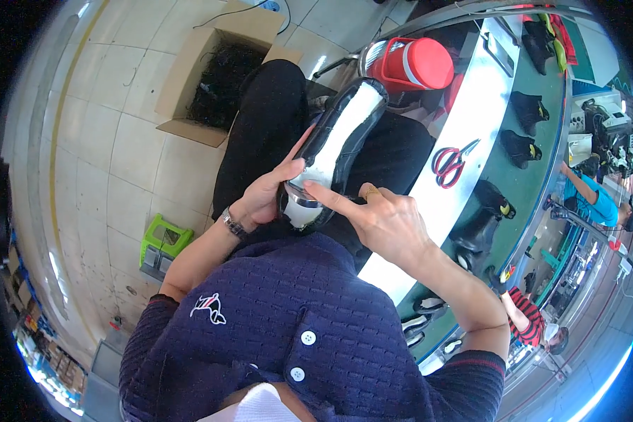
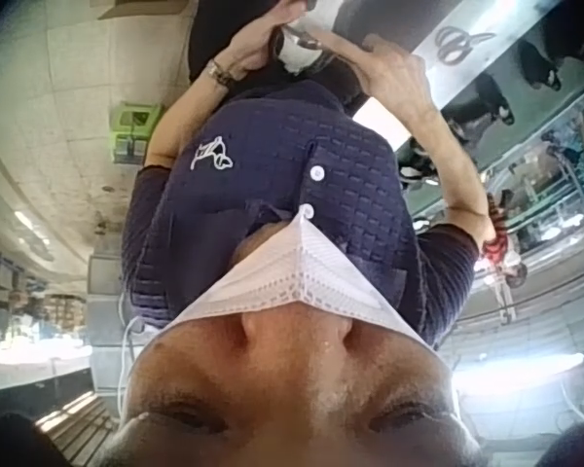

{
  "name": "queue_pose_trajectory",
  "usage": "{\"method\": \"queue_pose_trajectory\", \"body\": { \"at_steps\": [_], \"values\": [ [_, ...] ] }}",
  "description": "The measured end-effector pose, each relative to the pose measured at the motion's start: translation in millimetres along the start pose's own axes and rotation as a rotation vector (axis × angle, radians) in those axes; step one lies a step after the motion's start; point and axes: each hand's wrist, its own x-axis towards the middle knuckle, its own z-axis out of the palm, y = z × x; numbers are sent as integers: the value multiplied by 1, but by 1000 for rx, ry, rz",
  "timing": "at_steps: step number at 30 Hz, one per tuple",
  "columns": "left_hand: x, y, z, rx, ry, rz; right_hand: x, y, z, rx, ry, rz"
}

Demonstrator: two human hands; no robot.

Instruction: Assembling and finishing components of a black leather boot at a workbench.

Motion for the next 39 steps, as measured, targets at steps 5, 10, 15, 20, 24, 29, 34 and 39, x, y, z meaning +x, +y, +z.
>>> {"method": "queue_pose_trajectory", "body": {
  "at_steps": [5,10,15,20,24,29,34,39],
  "values": [
    [1,0,3,253,145,38,4,3,-36,304,-294,40],
    [-5,8,4,171,166,-106,19,-10,-43,384,270,63],
    [2,18,-5,137,60,-112,34,-1,-31,98,-62,42],
    [-7,30,14,195,101,-228,19,-13,-7,191,170,-13],
    [-8,24,1,156,96,-231,29,-16,-24,-95,-127,32],
    [-15,40,14,85,-4,-204,20,-22,-6,254,235,-28],
    [-21,7,-20,-53,-149,-87,11,-11,-23,95,-262,165],
    [-22,4,-8,-42,-74,-70,-4,-15,-10,-138,91,-56]
  ]
}}
